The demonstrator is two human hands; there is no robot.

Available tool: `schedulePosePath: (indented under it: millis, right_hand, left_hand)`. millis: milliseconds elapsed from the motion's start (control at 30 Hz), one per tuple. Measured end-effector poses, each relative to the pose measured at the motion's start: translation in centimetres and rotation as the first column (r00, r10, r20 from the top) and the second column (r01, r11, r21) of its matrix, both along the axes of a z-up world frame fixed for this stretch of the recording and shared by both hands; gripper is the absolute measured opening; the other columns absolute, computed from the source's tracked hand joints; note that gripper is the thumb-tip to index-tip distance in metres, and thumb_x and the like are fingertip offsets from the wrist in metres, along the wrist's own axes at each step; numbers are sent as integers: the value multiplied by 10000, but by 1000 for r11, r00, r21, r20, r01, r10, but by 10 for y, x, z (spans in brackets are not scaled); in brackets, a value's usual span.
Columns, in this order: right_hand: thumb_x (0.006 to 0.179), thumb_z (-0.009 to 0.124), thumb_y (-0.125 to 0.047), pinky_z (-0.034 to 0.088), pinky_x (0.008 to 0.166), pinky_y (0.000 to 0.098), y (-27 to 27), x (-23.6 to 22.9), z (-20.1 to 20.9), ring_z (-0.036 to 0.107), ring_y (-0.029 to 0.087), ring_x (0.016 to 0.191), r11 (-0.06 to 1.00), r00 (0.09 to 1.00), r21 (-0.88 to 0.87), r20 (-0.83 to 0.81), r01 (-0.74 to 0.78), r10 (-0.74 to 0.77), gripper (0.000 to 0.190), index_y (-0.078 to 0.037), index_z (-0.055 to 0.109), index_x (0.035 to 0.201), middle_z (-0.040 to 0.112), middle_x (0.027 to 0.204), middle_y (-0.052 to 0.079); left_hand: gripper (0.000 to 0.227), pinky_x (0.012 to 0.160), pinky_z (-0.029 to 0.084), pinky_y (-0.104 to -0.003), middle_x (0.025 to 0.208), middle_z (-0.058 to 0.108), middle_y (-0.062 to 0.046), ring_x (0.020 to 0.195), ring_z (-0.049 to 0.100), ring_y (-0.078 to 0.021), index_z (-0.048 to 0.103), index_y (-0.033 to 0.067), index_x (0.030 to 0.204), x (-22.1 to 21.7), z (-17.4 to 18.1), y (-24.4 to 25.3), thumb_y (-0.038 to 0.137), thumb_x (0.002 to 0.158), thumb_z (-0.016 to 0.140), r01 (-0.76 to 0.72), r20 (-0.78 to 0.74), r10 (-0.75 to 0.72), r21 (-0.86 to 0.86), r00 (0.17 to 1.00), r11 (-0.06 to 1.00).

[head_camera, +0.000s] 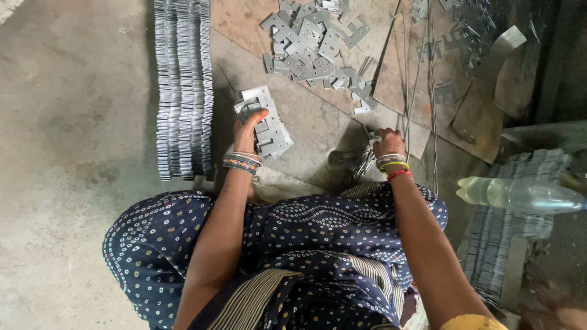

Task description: The person sits on the floor and repeatedly picks up small metal brackets from a pile, aligns them, and stacks them into neat columns. The person also uses a long metal rod to sweep and gather scattered brackets into a central pile before continuing to stack them.

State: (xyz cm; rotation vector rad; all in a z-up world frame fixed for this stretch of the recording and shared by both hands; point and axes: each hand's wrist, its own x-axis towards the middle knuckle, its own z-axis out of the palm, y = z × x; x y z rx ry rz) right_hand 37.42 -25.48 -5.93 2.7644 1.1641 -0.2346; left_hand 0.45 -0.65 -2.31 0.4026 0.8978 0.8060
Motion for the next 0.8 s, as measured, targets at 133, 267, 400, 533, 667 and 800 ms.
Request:
schedulePosePath:
  millis: [133,267,400,533,667,800]
  right_hand:
    - [843,672,-161,430,1071,532,4,-8,13,583,287,1259,982,993,-166,66,-86,98,371,-323,777,1159,720,1217,11]
    - [807,685,-164,434,1066,534,6,-22,27,587,286,1237,992,1000,-121,-13,-29,28,429,-261,738,1221,682,1279,49]
    - [729,758,-236,484,1042,434,10,-44,36,575,351,1222,945,927,151,-200,-291,317,457,-124,713,1170,637,1306,139]
    - [753,762,-226,495,1062,421,17,-61,45,600,352,1229,887,854,-6,-276,-461,442,443,-129,713,1182,624,1339,128]
    - [811,753,-315,508,1020,444,16,-71,51,627,342,1157,877,892,-234,-281,-420,353,500,-161,670,1280,587,1359,140]
    - [623,856,-325,496,1024,464,9,-85,47,584,391,1192,727,704,59,-207,-684,679,662,-84,680,1214,612,1297,152]
  left_hand:
    - [452,749,563,-345,969,712,-17,844,673,-156,695,88,1105,0,2,1,216,703,858,-12,1,12,70,1000,997]
    - [424,770,559,-337,981,722,-18,861,676,-156,707,68,1109,1,-4,2,188,737,870,-2,22,-1,144,1000,990]
    - [399,718,580,-351,952,722,-29,811,687,-167,706,62,1080,4,-10,2,141,729,879,17,65,-23,101,998,995]
    - [413,719,595,-339,964,730,-34,814,704,-160,703,69,1079,4,-16,0,63,707,882,13,104,-24,110,994,994]
    - [426,738,603,-346,970,746,-54,821,717,-171,705,47,1075,11,-28,0,23,688,880,22,79,-34,157,996,987]
    - [449,763,610,-357,976,760,-63,825,726,-169,721,25,1058,14,-26,-1,73,652,907,142,-137,-102,321,985,936]
